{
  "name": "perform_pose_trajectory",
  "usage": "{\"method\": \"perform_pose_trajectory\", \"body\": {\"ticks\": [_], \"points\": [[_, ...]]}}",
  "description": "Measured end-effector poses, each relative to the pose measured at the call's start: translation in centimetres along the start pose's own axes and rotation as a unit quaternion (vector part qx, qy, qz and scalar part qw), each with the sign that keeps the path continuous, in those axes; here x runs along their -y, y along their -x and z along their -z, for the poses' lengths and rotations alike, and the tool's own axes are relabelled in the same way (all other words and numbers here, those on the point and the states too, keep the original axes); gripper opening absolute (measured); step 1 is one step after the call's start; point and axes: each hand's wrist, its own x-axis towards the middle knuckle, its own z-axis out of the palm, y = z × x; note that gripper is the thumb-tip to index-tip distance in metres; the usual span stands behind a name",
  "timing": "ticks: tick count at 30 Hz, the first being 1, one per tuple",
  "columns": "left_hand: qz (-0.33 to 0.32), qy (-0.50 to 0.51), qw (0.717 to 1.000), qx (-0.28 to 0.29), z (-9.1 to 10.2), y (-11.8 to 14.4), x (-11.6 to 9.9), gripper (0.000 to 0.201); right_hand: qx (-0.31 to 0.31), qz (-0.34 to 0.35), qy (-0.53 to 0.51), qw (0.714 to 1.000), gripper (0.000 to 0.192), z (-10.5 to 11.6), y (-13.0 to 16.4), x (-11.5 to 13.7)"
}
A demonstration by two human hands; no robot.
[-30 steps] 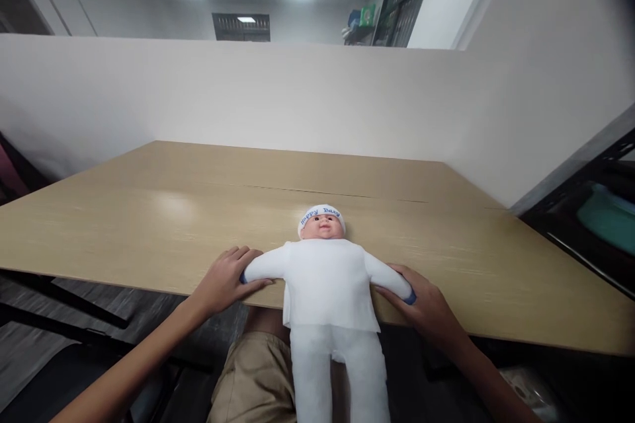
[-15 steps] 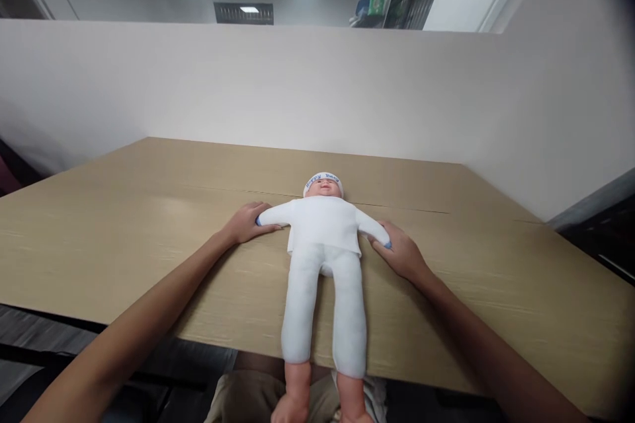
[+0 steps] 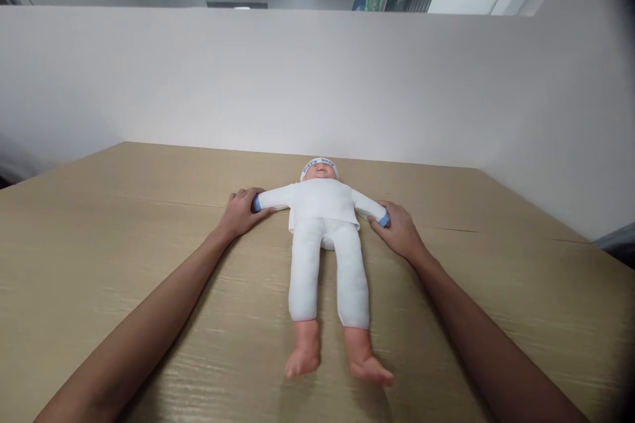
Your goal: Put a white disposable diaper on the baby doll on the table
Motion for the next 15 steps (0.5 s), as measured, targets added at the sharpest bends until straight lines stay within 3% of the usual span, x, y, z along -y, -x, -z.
{"method": "perform_pose_trajectory", "body": {"ticks": [9, 15], "points": [[0.037, -0.038, 0.999, 0.004, -0.9, -0.4, 1.1, 0.057, 0.029, 0.012, -0.001, 1.0, 0.059, -1.2, -0.8, -3.1], [0.039, -0.028, 0.999, -0.004, -0.3, 0.4, 0.4, 0.062, -0.005, 0.007, 0.031, 0.999, 0.072, -1.2, 0.1, -2.2]]}}
